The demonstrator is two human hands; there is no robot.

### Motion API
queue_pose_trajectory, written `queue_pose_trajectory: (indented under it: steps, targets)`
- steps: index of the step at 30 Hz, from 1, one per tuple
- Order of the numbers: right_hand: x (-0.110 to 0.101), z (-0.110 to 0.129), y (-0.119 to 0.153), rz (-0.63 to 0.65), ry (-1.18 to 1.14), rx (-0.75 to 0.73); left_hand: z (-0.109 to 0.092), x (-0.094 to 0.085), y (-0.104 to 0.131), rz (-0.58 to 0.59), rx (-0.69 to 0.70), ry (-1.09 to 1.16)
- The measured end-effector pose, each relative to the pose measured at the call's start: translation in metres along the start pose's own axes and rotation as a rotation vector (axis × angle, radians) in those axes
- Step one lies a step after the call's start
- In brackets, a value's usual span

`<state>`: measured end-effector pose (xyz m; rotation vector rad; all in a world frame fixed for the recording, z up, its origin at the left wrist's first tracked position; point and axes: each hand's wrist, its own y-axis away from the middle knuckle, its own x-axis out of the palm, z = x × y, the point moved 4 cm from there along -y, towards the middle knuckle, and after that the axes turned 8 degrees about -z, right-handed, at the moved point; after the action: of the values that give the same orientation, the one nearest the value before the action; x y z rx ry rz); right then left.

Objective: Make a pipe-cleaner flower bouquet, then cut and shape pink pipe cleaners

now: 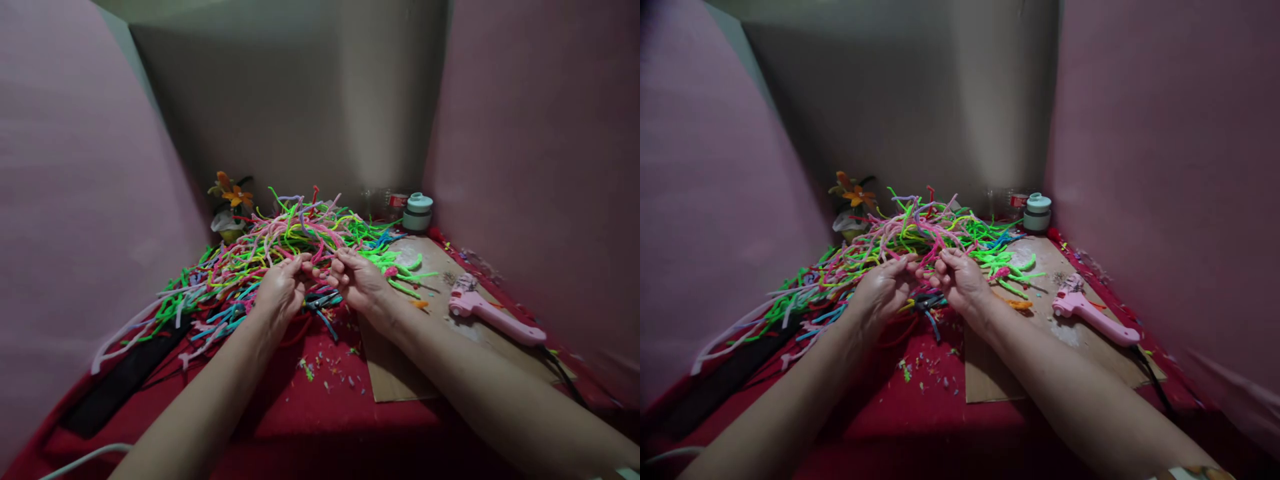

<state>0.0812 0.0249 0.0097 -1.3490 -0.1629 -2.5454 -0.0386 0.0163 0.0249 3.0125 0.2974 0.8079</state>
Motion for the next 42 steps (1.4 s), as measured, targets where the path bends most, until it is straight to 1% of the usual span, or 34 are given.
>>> queue_pose_trajectory:
  steps: [3,6,9,12,15,19,23,25,27,31,34,38,40,42]
  targets:
    - [0.0,-0.005,0.002,0.013,0.071,0.009,-0.004,0.01,-0.006,0.075,-0.063,0.043]
    - [0.0,-0.008,0.003,0.027,0.138,-0.016,-0.005,0.015,-0.005,0.129,-0.039,0.055]
    - [-0.001,-0.01,0.003,0.008,0.184,-0.021,-0.004,0.014,0.0,0.176,0.006,0.056]
    - [-0.002,-0.014,0.005,0.015,0.221,-0.008,0.002,0.011,0.003,0.195,-0.032,-0.01]
    - [-0.002,-0.021,0.006,0.05,0.302,0.037,0.007,0.007,0.002,0.159,-0.054,-0.093]
    - [-0.003,-0.03,0.008,0.077,0.445,0.111,0.008,0.003,0.0,0.052,0.073,-0.178]
    - [-0.002,-0.029,0.011,0.036,0.43,0.141,0.005,-0.003,-0.002,-0.029,0.16,-0.246]
    - [-0.001,-0.028,0.012,0.011,0.43,0.156,0.002,-0.007,-0.005,-0.06,0.185,-0.213]
    - [-0.002,-0.025,0.012,-0.01,0.428,0.121,0.0,-0.01,-0.008,-0.08,0.195,-0.13]
    - [-0.004,-0.019,0.009,-0.052,0.426,-0.025,-0.002,-0.008,-0.01,-0.099,0.158,0.051]
    - [-0.005,-0.02,0.008,-0.075,0.466,-0.057,-0.004,-0.006,-0.008,-0.095,0.122,0.134]
    - [-0.001,-0.019,0.011,-0.039,0.588,-0.128,-0.008,-0.006,-0.009,-0.014,0.152,0.146]
    - [0.002,-0.018,0.014,-0.01,0.676,-0.18,-0.008,-0.009,-0.01,-0.003,0.171,0.127]
    - [0.005,-0.017,0.017,0.022,0.722,-0.201,-0.007,-0.009,-0.011,0.01,0.164,0.098]
